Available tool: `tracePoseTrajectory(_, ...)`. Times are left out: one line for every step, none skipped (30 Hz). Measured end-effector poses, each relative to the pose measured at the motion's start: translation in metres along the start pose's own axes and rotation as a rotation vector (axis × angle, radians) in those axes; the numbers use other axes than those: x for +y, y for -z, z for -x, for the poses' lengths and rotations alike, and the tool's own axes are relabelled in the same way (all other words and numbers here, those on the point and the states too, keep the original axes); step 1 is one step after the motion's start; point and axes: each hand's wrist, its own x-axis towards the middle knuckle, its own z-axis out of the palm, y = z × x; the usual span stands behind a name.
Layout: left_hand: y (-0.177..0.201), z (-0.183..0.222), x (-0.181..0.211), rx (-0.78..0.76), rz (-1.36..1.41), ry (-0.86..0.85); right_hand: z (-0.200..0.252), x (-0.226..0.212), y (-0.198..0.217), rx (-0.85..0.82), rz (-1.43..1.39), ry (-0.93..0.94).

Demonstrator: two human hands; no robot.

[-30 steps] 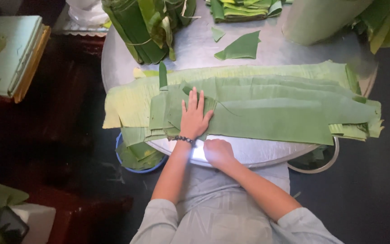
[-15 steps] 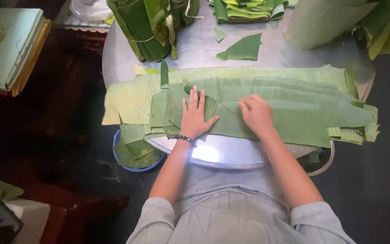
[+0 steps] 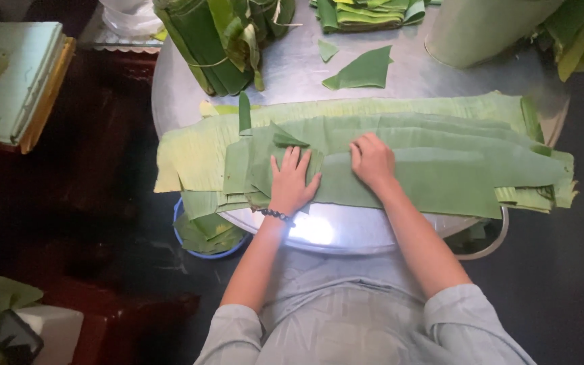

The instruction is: Folding and stacking banana leaves on a metal table for food packaging preparation.

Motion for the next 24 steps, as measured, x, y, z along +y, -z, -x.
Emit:
tracePoseTrajectory(0.005, 0.0, 0.003, -0.039, 0.017, 0.008, 0.004, 0.005, 0.005, 0.052, -0.019, -0.006)
tracePoseTrajectory(0.011, -0.002, 0.004, -0.073, 0.031, 0.017, 0.006, 0.01, 0.01, 0.106, -0.04, -0.008)
tracePoseTrajectory(0.011, -0.003, 0.004, -0.073, 0.032, 0.016, 0.015, 0.017, 0.029, 0.107, -0.039, -0.008)
tracePoseTrajectory(0.011, -0.003, 0.003, -0.078, 0.039, 0.019, 0.024, 0.025, 0.048, 0.197, -0.128, -0.015)
tracePoseTrajectory(0.01, -0.002, 0.003, -0.083, 0.045, 0.022, 0.034, 0.032, 0.066, 0.287, -0.218, -0.022)
tracePoseTrajectory(0.006, -0.002, 0.0, -0.083, 0.049, 0.028, 0.061, 0.049, 0.086, 0.281, -0.217, -0.019)
tracePoseTrajectory(0.002, -0.003, -0.002, -0.055, 0.057, 0.024, 0.087, 0.067, 0.106, 0.259, -0.274, -0.12)
tracePoseTrajectory(-0.002, -0.002, -0.004, -0.031, 0.067, 0.018, 0.115, 0.085, 0.128, 0.237, -0.328, -0.225)
tracePoseTrajectory(0.005, -0.006, 0.001, -0.035, 0.072, 0.022, 0.149, 0.096, 0.144, 0.23, -0.325, -0.226)
tracePoseTrajectory(0.013, -0.011, 0.006, -0.139, 0.057, 0.052, 0.184, 0.106, 0.161, 0.063, -0.251, -0.468)
tracePoseTrajectory(0.02, -0.016, 0.011, -0.244, 0.043, 0.08, 0.219, 0.116, 0.179, -0.107, -0.171, -0.706)
tracePoseTrajectory(0.018, -0.019, 0.015, -0.248, 0.049, 0.082, 0.254, 0.132, 0.173, -0.111, -0.166, -0.708)
tracePoseTrajectory(0.017, -0.023, 0.018, -0.295, -0.008, 0.073, 0.288, 0.148, 0.169, -0.396, -0.007, -0.796)
tracePoseTrajectory(0.017, -0.026, 0.022, -0.342, -0.066, 0.062, 0.323, 0.163, 0.163, -0.674, 0.155, -0.879)
tracePoseTrajectory(0.009, -0.026, 0.023, -0.345, -0.062, 0.062, 0.356, 0.163, 0.154, -0.677, 0.159, -0.882)
tracePoseTrajectory(0.002, -0.028, 0.023, -0.382, -0.12, 0.057, 0.384, 0.165, 0.14, -0.965, 0.227, -0.929)
tracePoseTrajectory(-0.004, -0.031, 0.023, -0.419, -0.178, 0.052, 0.413, 0.166, 0.128, -1.254, 0.297, -0.964)
tracePoseTrajectory(0.001, -0.033, 0.022, -0.414, -0.182, 0.056, 0.39, 0.136, 0.133, -1.251, 0.297, -0.957)
tracePoseTrajectory(0.006, -0.036, 0.022, -0.437, -0.146, 0.073, 0.368, 0.107, 0.139, -1.23, 0.145, -1.073)
tracePoseTrajectory(0.012, -0.037, 0.02, -0.463, -0.112, 0.089, 0.348, 0.075, 0.145, -1.204, -0.013, -1.186)
tracePoseTrajectory(0.014, -0.038, 0.008, -0.461, -0.118, 0.091, 0.342, 0.071, 0.142, -1.204, -0.017, -1.18)
tracePoseTrajectory(0.018, -0.039, -0.004, -0.384, -0.046, 0.141, 0.337, 0.065, 0.139, -0.996, 0.06, -1.012)
tracePoseTrajectory(0.021, -0.041, -0.016, -0.306, 0.026, 0.189, 0.332, 0.06, 0.137, -0.786, 0.132, -0.845)
tracePoseTrajectory(0.038, -0.023, -0.016, -0.307, 0.018, 0.176, 0.303, 0.038, 0.143, -0.777, 0.122, -0.853)
